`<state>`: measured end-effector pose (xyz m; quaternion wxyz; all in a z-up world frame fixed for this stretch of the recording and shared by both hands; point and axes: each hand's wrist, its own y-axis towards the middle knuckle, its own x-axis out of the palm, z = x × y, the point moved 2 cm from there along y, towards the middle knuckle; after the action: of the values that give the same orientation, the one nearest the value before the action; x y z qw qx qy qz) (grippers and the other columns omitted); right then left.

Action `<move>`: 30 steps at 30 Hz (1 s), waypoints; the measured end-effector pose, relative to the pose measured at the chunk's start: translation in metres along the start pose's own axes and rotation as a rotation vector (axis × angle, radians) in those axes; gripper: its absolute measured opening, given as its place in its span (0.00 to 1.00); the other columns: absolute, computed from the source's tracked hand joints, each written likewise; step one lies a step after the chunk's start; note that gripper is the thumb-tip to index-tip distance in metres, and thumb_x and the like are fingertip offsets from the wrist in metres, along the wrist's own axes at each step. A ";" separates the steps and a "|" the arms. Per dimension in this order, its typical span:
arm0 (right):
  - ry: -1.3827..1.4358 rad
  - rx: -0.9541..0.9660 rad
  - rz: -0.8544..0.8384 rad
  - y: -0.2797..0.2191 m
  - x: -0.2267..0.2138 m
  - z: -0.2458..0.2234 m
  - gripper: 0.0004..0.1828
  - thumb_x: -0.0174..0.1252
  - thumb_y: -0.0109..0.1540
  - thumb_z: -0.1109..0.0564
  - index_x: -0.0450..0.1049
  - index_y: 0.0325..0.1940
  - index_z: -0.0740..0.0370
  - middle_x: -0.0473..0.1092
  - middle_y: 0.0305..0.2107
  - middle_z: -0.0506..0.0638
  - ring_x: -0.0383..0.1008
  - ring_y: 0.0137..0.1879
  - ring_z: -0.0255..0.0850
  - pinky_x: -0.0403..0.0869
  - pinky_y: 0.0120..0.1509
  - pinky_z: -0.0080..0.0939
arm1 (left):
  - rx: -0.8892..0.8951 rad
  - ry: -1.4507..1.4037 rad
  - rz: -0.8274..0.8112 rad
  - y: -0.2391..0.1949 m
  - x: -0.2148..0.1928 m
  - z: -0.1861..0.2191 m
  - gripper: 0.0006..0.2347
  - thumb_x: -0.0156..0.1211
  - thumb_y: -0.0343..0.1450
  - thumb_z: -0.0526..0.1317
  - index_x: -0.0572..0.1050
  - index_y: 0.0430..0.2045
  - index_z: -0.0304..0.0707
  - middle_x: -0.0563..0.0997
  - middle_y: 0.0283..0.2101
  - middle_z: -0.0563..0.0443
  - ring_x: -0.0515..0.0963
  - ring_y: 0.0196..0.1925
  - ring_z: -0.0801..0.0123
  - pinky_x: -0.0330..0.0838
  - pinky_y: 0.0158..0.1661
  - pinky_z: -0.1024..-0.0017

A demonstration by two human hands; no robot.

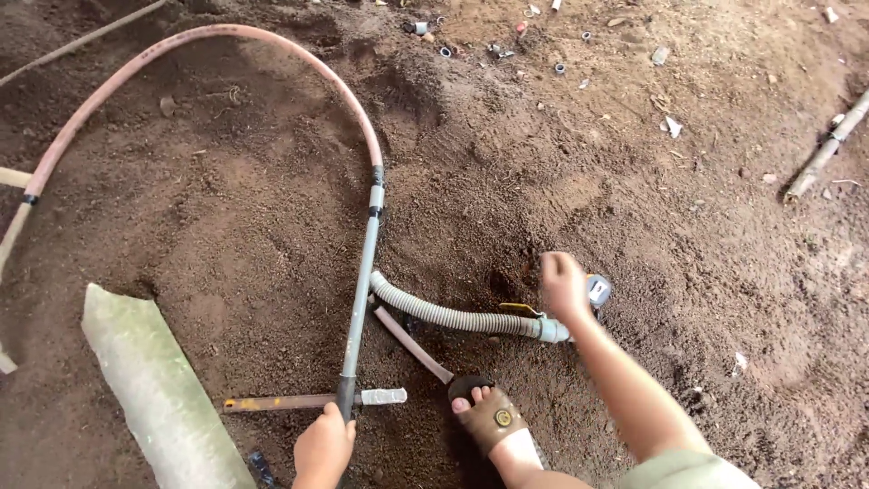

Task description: The person arranges various pipes and tools on the ground, then picks up a long metal pipe and a flexible hose. They connect the hose to the pipe and secure the joint with a clamp, manipulating the components on the dirt surface.

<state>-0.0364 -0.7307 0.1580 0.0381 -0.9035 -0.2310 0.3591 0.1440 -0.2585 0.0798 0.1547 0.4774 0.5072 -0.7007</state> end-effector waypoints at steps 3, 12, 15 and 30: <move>-0.559 -0.331 0.059 0.022 -0.016 0.072 0.11 0.57 0.71 0.50 0.81 0.52 0.55 0.79 0.51 0.48 0.77 0.56 0.40 0.75 0.65 0.42 | -0.002 0.007 -0.049 -0.002 -0.017 -0.004 0.10 0.55 0.78 0.47 0.74 0.40 0.41 0.85 0.26 0.58 0.82 0.19 0.75 0.77 0.21 0.78; -0.847 -0.314 0.132 0.016 -0.030 0.110 0.44 0.50 0.67 0.28 0.59 0.80 0.55 0.58 0.78 0.54 0.57 0.81 0.46 0.59 0.78 0.62 | -0.039 0.030 -0.059 -0.001 -0.006 -0.013 0.12 0.57 0.77 0.51 0.72 0.41 0.42 0.87 0.29 0.53 0.87 0.25 0.66 0.81 0.29 0.68; -0.929 -0.293 0.053 0.015 -0.034 0.123 0.49 0.51 0.65 0.25 0.54 0.82 0.55 0.54 0.79 0.54 0.55 0.82 0.47 0.59 0.76 0.59 | -0.026 0.023 -0.028 0.000 0.002 -0.014 0.12 0.57 0.77 0.50 0.72 0.40 0.43 0.87 0.29 0.53 0.87 0.26 0.64 0.82 0.30 0.67; -0.577 -0.828 0.160 -0.018 -0.003 0.081 0.32 0.66 0.61 0.54 0.71 0.68 0.66 0.68 0.70 0.63 0.70 0.73 0.59 0.71 0.74 0.56 | 0.013 0.030 0.170 0.003 0.026 -0.024 0.16 0.65 0.71 0.55 0.70 0.37 0.47 0.85 0.26 0.51 0.86 0.28 0.53 0.80 0.33 0.55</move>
<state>-0.0990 -0.7234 0.1046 -0.4161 -0.7215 -0.2852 0.4743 0.1449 -0.2325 0.0560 0.2030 0.5301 0.4624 -0.6812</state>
